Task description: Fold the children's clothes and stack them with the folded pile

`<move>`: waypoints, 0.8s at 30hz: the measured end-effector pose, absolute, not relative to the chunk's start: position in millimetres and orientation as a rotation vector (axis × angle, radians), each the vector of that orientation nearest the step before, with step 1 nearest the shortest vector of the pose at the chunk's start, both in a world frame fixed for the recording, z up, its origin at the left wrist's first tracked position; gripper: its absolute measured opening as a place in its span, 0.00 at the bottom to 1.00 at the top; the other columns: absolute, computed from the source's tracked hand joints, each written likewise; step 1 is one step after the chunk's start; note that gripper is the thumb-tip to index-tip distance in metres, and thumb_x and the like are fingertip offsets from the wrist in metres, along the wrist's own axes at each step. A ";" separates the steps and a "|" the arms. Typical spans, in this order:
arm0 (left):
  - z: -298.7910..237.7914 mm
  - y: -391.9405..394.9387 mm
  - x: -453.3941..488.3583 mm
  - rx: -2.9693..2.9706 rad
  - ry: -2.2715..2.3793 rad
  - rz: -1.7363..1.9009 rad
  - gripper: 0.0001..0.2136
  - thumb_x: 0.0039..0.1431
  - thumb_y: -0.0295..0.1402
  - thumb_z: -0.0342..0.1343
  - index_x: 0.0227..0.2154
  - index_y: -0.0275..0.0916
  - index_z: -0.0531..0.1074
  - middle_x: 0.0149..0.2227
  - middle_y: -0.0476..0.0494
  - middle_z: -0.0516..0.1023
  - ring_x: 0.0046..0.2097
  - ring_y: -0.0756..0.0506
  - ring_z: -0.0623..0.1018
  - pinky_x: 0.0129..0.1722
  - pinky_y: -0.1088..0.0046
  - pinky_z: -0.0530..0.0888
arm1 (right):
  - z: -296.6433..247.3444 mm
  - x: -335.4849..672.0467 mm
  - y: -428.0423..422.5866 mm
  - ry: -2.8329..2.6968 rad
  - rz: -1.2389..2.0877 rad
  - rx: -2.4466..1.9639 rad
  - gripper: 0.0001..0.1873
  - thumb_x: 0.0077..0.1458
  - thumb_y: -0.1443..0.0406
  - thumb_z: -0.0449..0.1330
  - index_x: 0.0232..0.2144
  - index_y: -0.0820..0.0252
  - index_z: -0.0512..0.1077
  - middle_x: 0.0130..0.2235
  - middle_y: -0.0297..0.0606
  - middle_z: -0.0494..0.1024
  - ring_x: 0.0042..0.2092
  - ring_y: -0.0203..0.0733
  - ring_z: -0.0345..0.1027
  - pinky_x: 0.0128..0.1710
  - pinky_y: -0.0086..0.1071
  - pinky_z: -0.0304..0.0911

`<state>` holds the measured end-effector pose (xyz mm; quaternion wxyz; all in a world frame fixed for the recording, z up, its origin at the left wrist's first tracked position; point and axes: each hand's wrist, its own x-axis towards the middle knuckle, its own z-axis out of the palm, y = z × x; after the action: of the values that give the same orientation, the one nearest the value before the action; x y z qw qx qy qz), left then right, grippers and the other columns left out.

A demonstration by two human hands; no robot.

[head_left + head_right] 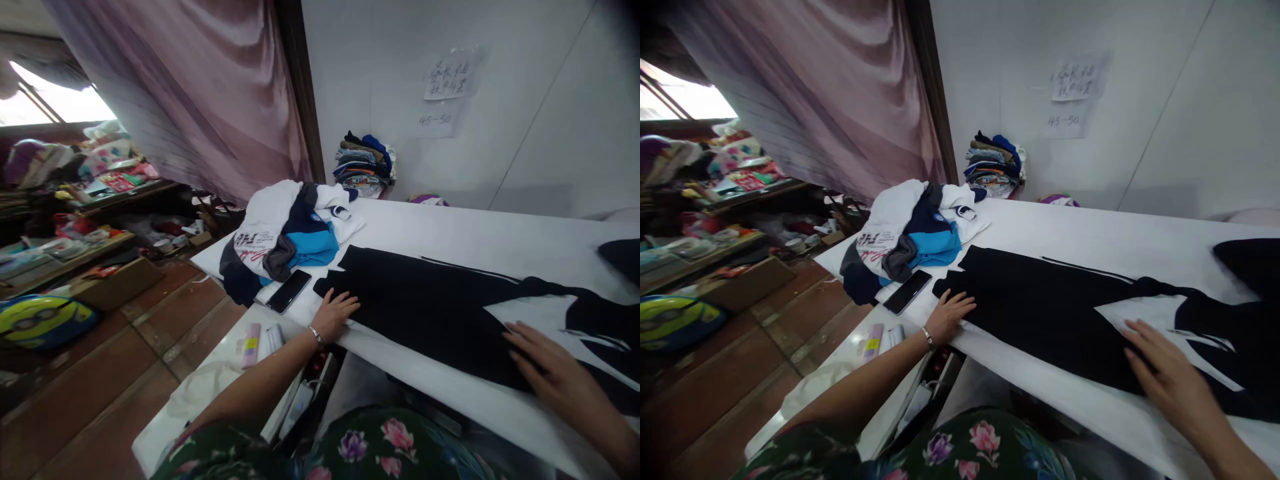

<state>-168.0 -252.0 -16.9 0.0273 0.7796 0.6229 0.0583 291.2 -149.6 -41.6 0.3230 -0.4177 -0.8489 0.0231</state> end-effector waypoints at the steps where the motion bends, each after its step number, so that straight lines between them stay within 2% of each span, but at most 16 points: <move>1: -20.1 -253.5 -169.3 2.379 1.903 0.184 0.30 0.47 0.22 0.52 0.56 0.43 0.63 0.60 0.45 0.64 0.63 0.41 0.58 0.62 0.49 0.39 | -51.0 280.7 -149.7 -2.306 0.057 -1.023 0.21 0.58 0.53 0.49 0.46 0.55 0.71 0.54 0.43 0.71 0.55 0.50 0.63 0.54 0.45 0.62; 4: -18.6 -259.3 -173.7 2.310 1.826 0.238 0.32 0.44 0.22 0.53 0.56 0.44 0.63 0.61 0.45 0.63 0.64 0.41 0.57 0.62 0.49 0.39 | -68.4 264.7 -152.5 -2.427 0.036 -0.918 0.21 0.58 0.54 0.49 0.45 0.56 0.72 0.51 0.44 0.73 0.52 0.52 0.67 0.51 0.48 0.65; 7: -3.3 -261.4 -181.1 2.168 1.711 0.350 0.29 0.45 0.26 0.56 0.54 0.46 0.65 0.59 0.46 0.65 0.62 0.40 0.60 0.62 0.49 0.43 | -68.4 260.0 -155.2 -2.409 0.044 -0.965 0.21 0.57 0.52 0.49 0.45 0.55 0.72 0.51 0.44 0.73 0.51 0.52 0.68 0.50 0.52 0.64; 10: 12.0 -250.7 -190.2 1.937 1.848 0.706 0.19 0.53 0.32 0.53 0.50 0.45 0.70 0.55 0.46 0.71 0.57 0.43 0.68 0.61 0.57 0.56 | -54.3 249.0 -153.3 -2.332 0.118 -1.017 0.21 0.58 0.53 0.49 0.47 0.55 0.71 0.53 0.43 0.71 0.52 0.51 0.67 0.51 0.50 0.64; 13: 16.6 -224.2 -197.1 1.701 2.168 0.958 0.15 0.58 0.35 0.49 0.46 0.41 0.73 0.50 0.44 0.75 0.52 0.44 0.72 0.54 0.67 0.65 | -35.8 227.2 -142.0 -2.251 0.165 -1.044 0.22 0.58 0.53 0.50 0.48 0.57 0.70 0.55 0.44 0.69 0.54 0.51 0.64 0.53 0.46 0.62; 18: 6.9 -165.2 -203.0 1.461 2.452 0.714 0.17 0.60 0.41 0.47 0.46 0.40 0.73 0.50 0.42 0.75 0.52 0.42 0.72 0.51 0.68 0.66 | -25.4 192.4 -105.7 -2.215 0.278 -1.200 0.27 0.57 0.51 0.49 0.52 0.61 0.68 0.55 0.46 0.69 0.56 0.51 0.62 0.57 0.45 0.58; 22: 1.3 -128.4 -206.0 1.326 2.510 0.613 0.22 0.55 0.48 0.52 0.44 0.35 0.72 0.49 0.32 0.75 0.51 0.36 0.73 0.47 0.63 0.67 | -40.3 179.4 -90.7 -2.176 0.410 -1.292 0.27 0.56 0.51 0.51 0.51 0.60 0.68 0.50 0.45 0.74 0.51 0.50 0.68 0.51 0.44 0.64; 24: 1.5 -118.2 -206.1 1.291 2.522 0.593 0.21 0.51 0.47 0.55 0.40 0.35 0.73 0.46 0.33 0.77 0.49 0.36 0.74 0.44 0.65 0.68 | -49.3 177.0 -92.4 -2.144 0.417 -1.264 0.27 0.56 0.52 0.51 0.51 0.61 0.69 0.49 0.46 0.75 0.50 0.51 0.69 0.50 0.45 0.65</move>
<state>-206.1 -118.2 1.5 0.1229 0.4426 0.8647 0.2033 177.0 -92.4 -49.3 0.3040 -0.4772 -0.8094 0.1575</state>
